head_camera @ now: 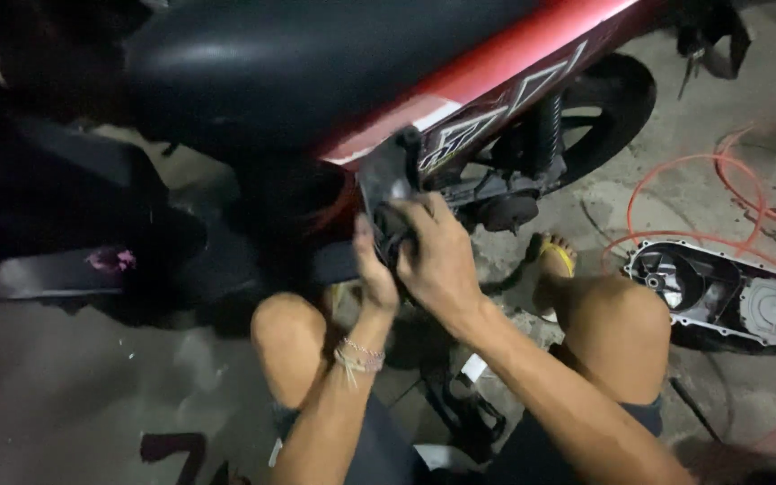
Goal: The person is performing maintenance on a motorcycle component, applying a substance and using a screwdriver.
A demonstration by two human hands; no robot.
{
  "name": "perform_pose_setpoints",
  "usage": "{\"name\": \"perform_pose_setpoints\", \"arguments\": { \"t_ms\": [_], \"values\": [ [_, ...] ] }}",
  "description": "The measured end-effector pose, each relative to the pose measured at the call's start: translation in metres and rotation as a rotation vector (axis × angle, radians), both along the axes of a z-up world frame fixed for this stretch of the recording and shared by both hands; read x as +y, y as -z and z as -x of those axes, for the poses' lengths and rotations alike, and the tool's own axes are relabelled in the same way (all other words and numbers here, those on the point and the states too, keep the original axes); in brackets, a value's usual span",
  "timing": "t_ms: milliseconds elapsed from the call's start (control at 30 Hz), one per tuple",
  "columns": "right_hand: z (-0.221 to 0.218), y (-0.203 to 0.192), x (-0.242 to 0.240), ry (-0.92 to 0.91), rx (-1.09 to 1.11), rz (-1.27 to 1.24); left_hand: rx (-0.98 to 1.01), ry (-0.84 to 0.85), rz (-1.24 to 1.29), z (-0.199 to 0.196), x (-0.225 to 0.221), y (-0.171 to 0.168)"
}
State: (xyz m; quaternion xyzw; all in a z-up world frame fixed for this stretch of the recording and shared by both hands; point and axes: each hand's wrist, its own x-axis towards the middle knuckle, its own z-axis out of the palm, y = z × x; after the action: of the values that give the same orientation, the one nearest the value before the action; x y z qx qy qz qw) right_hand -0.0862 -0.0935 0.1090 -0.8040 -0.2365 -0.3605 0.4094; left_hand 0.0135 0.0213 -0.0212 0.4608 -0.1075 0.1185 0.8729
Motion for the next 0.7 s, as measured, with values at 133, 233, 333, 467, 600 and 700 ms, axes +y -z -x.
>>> {"name": "perform_pose_setpoints", "arguments": {
  "t_ms": [133,233,333,467,600,700],
  "values": [
    [0.016,0.012,0.005,0.005,0.114,-0.011,0.084,0.079,0.136,-0.009,0.013,0.017],
    [0.003,0.01,0.002,0.024,0.11,-0.011,0.092,0.087,0.11,0.001,0.009,0.021],
    [0.001,-0.003,-0.001,0.069,0.065,-0.008,0.061,0.108,0.181,-0.019,0.003,0.032],
    [0.014,0.025,-0.009,-0.082,0.244,0.009,-0.005,0.059,0.294,0.0,-0.001,-0.031],
    [0.004,0.022,-0.055,-0.132,0.203,-0.25,0.019,-0.133,0.138,0.031,0.0,-0.065],
    [0.006,0.015,-0.078,-0.025,0.182,-0.462,0.133,-0.038,0.231,0.045,-0.006,-0.07]
  ]
}}
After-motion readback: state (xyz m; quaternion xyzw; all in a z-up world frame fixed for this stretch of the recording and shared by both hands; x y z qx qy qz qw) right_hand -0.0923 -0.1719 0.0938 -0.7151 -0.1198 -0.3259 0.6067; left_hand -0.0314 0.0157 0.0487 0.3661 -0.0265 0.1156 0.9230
